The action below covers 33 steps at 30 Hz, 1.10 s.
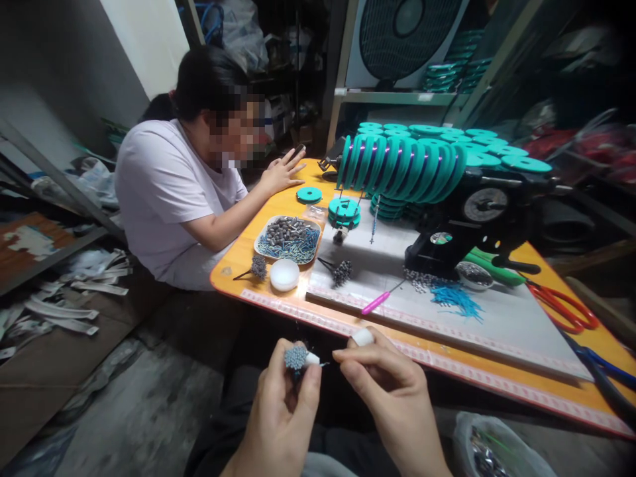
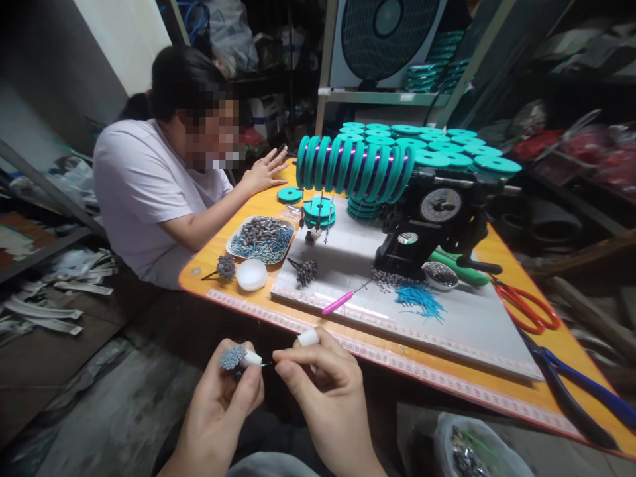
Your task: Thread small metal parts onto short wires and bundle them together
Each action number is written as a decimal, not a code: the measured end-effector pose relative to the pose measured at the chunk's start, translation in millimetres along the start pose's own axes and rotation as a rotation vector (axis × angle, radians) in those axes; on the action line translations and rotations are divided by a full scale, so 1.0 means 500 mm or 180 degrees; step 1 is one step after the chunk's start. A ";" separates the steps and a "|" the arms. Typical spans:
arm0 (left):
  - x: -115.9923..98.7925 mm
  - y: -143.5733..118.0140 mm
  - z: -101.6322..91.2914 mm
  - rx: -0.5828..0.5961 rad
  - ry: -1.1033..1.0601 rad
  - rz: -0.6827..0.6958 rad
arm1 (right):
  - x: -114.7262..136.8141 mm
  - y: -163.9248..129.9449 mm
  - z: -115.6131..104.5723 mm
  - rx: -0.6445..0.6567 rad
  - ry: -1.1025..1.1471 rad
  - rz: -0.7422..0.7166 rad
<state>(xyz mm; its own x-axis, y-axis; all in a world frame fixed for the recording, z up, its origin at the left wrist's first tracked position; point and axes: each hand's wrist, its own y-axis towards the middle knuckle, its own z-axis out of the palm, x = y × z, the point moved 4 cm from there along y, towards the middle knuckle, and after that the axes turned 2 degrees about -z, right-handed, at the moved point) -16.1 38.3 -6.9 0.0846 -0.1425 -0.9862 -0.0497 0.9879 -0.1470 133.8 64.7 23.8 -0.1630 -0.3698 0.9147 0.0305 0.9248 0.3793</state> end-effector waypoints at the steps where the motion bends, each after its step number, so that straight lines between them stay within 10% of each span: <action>1: 0.002 -0.002 -0.001 -0.0088 0.0074 -0.0029 | -0.003 0.000 0.000 -0.0005 0.0085 0.0054; 13: -0.005 -0.013 0.005 -0.0261 0.0112 -0.0198 | 0.002 -0.001 0.005 -0.0028 0.0119 0.0059; 23: -0.009 -0.006 -0.013 -0.0527 0.0380 -0.0105 | 0.035 -0.017 0.010 0.0350 -0.1355 -0.1500; 33: -0.002 0.008 -0.026 0.0378 0.0696 -0.0222 | 0.051 -0.029 0.010 0.0521 -0.2133 -0.1961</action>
<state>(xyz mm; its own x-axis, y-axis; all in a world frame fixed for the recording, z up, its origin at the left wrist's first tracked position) -29.1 41.6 -7.3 -0.1341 -0.2076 -0.9690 0.0671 0.9737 -0.2179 124.1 42.2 40.9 -0.6422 -0.7186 0.2669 -0.3825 0.6021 0.7008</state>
